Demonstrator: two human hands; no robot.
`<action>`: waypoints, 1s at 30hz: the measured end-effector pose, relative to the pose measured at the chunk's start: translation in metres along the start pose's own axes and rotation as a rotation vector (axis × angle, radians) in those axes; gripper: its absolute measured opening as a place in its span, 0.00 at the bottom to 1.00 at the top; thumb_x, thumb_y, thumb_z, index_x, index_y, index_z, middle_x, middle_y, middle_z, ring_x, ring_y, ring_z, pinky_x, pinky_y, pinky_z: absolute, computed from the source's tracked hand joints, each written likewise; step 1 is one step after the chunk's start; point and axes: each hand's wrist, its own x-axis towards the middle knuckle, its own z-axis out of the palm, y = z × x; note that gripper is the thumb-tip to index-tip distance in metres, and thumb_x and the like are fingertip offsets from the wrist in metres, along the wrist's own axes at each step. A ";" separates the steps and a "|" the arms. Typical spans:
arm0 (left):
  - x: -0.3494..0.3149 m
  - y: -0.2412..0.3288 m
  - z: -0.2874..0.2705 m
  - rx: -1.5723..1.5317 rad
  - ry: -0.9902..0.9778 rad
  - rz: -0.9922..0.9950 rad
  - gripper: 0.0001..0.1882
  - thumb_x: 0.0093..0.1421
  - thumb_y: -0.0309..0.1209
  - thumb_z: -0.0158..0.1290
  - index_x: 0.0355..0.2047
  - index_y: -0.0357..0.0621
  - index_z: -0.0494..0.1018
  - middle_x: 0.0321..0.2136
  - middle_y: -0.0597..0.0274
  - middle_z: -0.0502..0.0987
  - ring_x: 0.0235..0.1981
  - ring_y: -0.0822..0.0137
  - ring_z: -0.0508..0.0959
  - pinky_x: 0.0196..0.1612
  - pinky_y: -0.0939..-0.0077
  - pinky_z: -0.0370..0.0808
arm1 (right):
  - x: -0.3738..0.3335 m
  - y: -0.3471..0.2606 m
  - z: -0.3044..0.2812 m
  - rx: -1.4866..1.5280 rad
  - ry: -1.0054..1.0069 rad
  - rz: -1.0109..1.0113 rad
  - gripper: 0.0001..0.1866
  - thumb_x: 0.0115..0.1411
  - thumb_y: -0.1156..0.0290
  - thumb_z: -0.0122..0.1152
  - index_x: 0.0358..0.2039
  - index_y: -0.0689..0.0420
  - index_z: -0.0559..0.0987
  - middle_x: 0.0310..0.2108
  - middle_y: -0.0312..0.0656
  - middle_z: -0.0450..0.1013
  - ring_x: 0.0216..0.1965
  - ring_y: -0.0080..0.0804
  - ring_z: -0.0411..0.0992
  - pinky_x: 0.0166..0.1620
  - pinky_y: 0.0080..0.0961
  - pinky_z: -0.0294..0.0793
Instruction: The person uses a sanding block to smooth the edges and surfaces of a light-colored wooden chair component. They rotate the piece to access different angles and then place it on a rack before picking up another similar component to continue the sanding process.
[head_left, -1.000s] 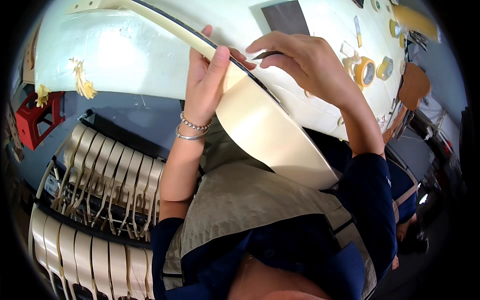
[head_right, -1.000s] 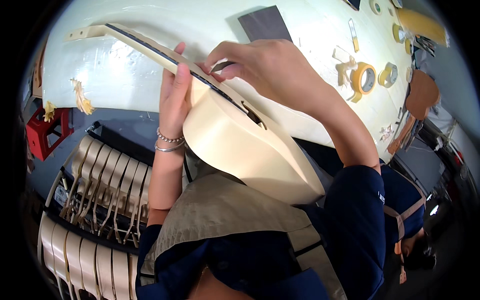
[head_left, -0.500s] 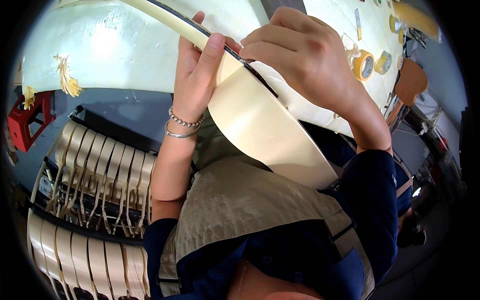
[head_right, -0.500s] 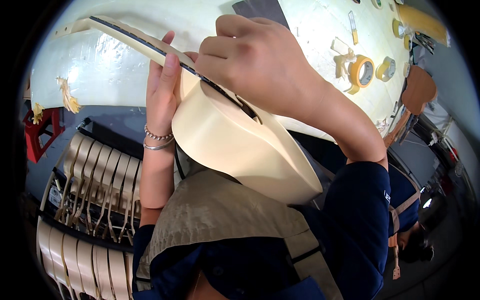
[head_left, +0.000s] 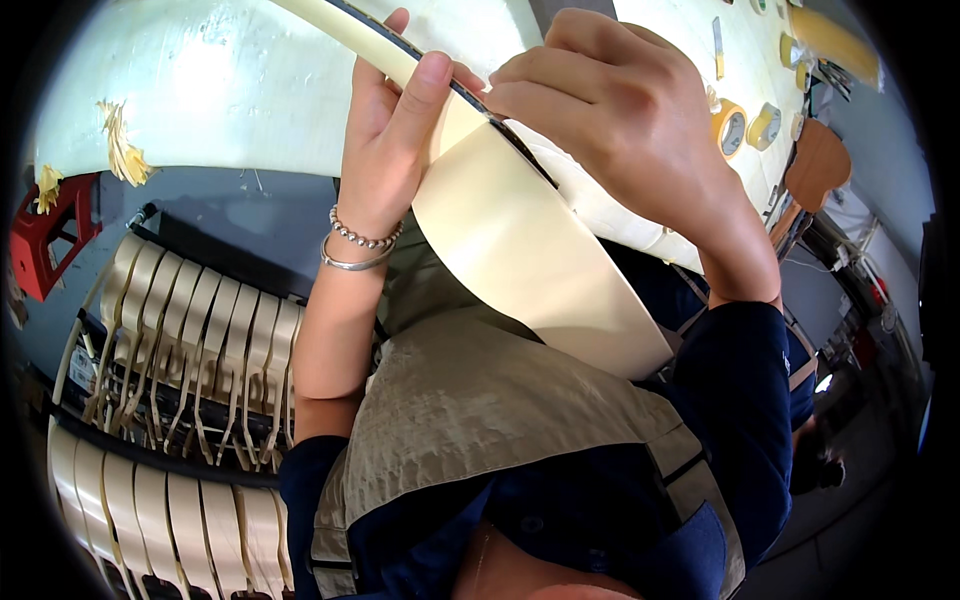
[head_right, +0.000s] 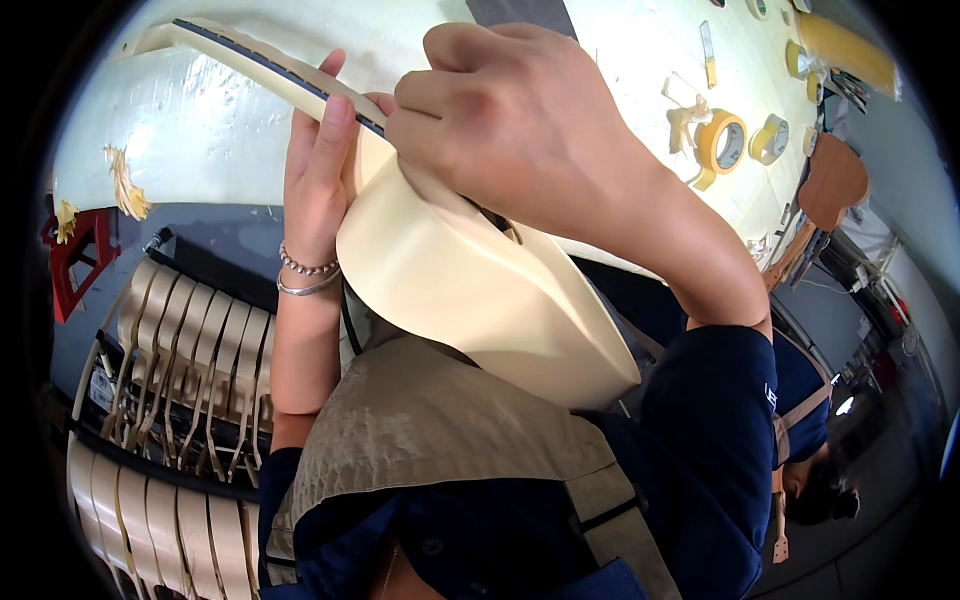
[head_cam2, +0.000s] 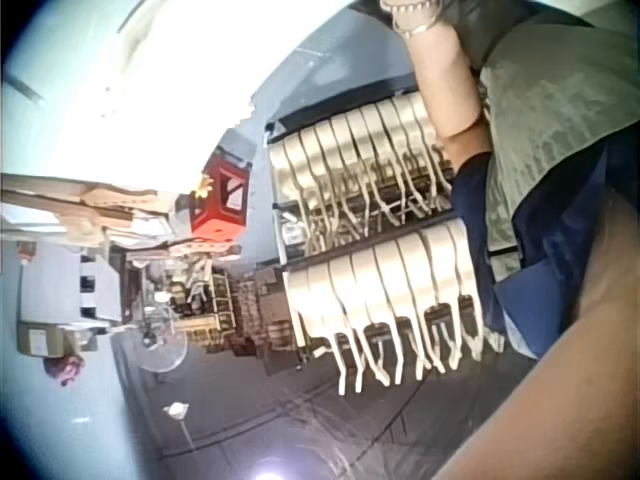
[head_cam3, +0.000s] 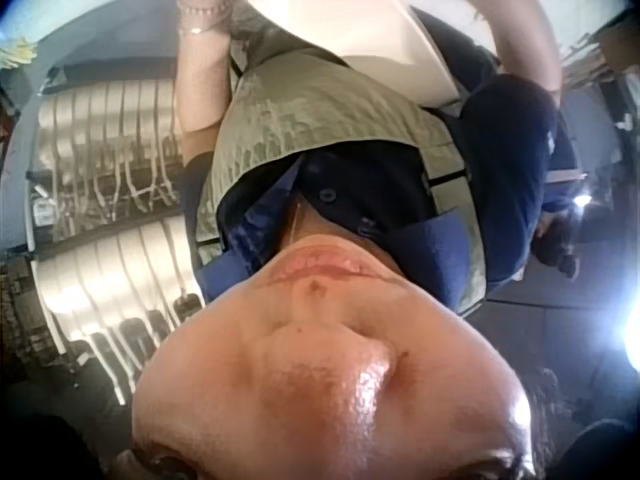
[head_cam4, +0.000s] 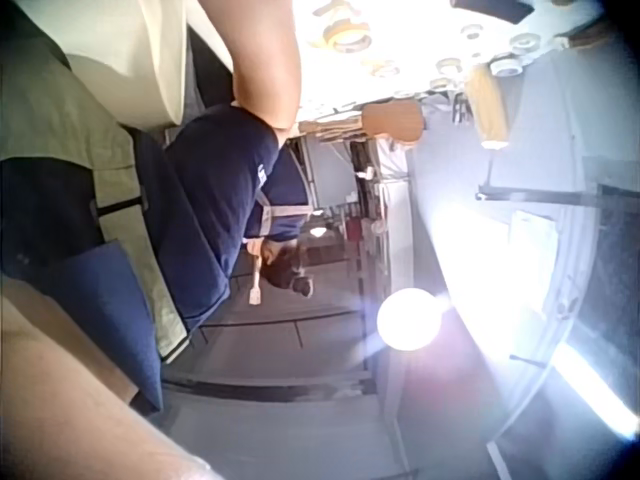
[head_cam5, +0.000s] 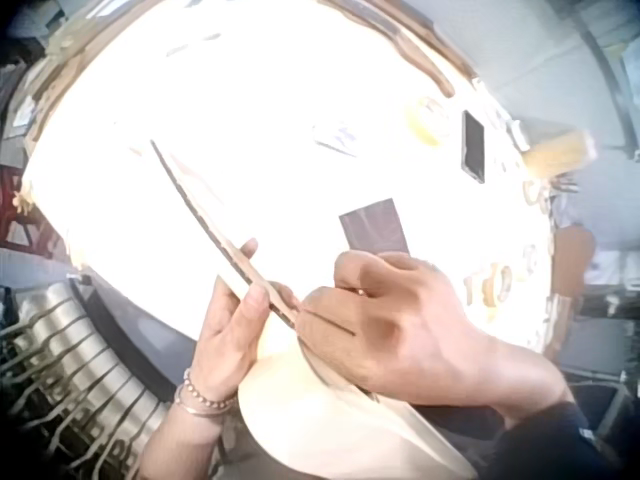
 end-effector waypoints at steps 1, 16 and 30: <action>0.000 0.000 0.000 -0.005 -0.004 0.003 0.28 0.66 0.37 0.42 0.61 0.39 0.48 0.38 0.53 0.73 0.40 0.68 0.73 0.44 0.76 0.71 | 0.000 0.000 -0.002 -0.004 -0.034 -0.004 0.07 0.48 0.70 0.60 0.17 0.54 0.74 0.18 0.29 0.68 0.26 0.24 0.68 0.24 0.21 0.69; 0.000 -0.001 0.001 0.011 0.032 0.001 0.28 0.65 0.37 0.43 0.61 0.38 0.48 0.39 0.53 0.73 0.40 0.67 0.73 0.45 0.75 0.70 | 0.011 0.004 -0.006 0.115 -0.140 0.009 0.05 0.41 0.72 0.59 0.19 0.56 0.71 0.18 0.34 0.65 0.23 0.27 0.66 0.24 0.22 0.69; 0.000 0.001 0.000 0.002 0.017 -0.013 0.28 0.66 0.37 0.43 0.61 0.38 0.49 0.39 0.54 0.73 0.42 0.68 0.73 0.46 0.76 0.69 | 0.014 0.004 -0.013 0.152 -0.147 0.000 0.04 0.43 0.73 0.58 0.19 0.57 0.72 0.18 0.35 0.67 0.22 0.27 0.67 0.24 0.23 0.69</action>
